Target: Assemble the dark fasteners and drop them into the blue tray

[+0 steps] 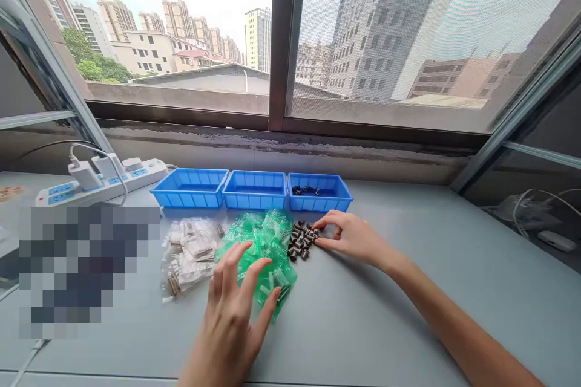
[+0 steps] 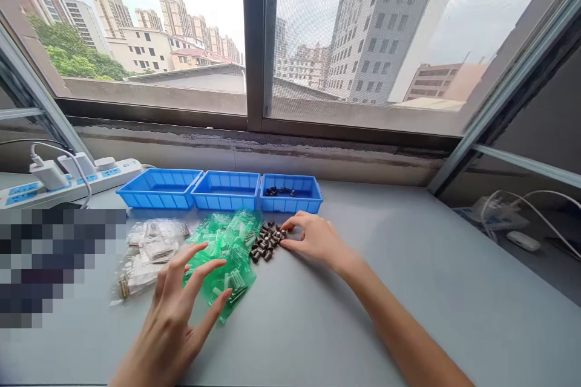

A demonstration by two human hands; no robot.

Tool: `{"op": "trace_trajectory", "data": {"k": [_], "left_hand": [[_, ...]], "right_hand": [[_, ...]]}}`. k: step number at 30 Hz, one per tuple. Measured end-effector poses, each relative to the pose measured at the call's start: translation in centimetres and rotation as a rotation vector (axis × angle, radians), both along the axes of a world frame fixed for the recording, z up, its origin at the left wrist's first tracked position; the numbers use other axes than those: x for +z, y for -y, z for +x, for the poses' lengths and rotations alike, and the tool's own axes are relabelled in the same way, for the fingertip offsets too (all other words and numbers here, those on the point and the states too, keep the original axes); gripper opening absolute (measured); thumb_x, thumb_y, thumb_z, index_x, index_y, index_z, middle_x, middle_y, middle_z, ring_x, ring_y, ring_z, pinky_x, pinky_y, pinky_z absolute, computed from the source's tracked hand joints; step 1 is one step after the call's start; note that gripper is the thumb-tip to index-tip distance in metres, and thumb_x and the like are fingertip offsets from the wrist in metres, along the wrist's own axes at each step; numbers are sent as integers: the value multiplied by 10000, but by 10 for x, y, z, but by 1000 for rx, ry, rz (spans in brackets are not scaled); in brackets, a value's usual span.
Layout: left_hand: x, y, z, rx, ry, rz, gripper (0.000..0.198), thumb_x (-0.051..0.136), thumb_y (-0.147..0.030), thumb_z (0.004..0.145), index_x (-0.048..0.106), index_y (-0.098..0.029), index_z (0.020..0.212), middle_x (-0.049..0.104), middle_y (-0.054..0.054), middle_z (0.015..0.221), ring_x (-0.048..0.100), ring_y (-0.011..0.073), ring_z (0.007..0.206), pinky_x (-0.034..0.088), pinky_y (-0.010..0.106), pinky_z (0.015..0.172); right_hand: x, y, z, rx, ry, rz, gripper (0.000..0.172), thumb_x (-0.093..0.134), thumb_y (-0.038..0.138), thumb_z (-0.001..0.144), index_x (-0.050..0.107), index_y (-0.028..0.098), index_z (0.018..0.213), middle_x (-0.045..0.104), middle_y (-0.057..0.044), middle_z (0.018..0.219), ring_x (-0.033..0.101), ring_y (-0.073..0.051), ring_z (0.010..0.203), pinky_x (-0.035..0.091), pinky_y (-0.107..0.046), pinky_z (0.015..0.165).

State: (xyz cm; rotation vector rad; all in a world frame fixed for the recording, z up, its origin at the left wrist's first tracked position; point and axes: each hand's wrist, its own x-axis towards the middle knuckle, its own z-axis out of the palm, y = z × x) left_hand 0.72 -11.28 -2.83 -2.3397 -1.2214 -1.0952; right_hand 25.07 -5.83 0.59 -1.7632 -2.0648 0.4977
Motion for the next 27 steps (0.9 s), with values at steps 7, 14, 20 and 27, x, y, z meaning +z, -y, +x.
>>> {"op": "trace_trajectory", "data": {"k": [7,14,20,27], "left_hand": [[2,-1,1,-64,25,37,179,452,-208,906,552,-209,1054,483,109,1195,465,272,1144,464,411,877],[12,8,2,-271,96,-13,155,470,-147,881,574,-234,954,556,71,1129,499,221,1091,446,331,847],[31,7,10,-371,226,-103,176,488,-191,880,581,-213,732,611,31,915,557,182,860,438,312,746],[51,-31,42,-248,23,-220,275,530,-258,884,576,-173,626,560,15,753,532,166,715,401,319,682]], "right_hand": [[1,0,-5,-10,-15,28,177,608,267,710,688,274,867,695,36,811,577,-146,634,385,-287,642],[0,-1,-8,11,-77,45,252,593,213,648,670,258,884,707,35,814,550,-128,576,388,-285,624],[-1,-5,-13,44,-437,-12,234,621,266,606,671,194,823,697,-28,775,484,-112,502,382,-257,499],[-2,5,-37,83,-945,-78,460,723,462,590,638,195,955,658,-9,714,375,-61,406,293,-232,427]]}}
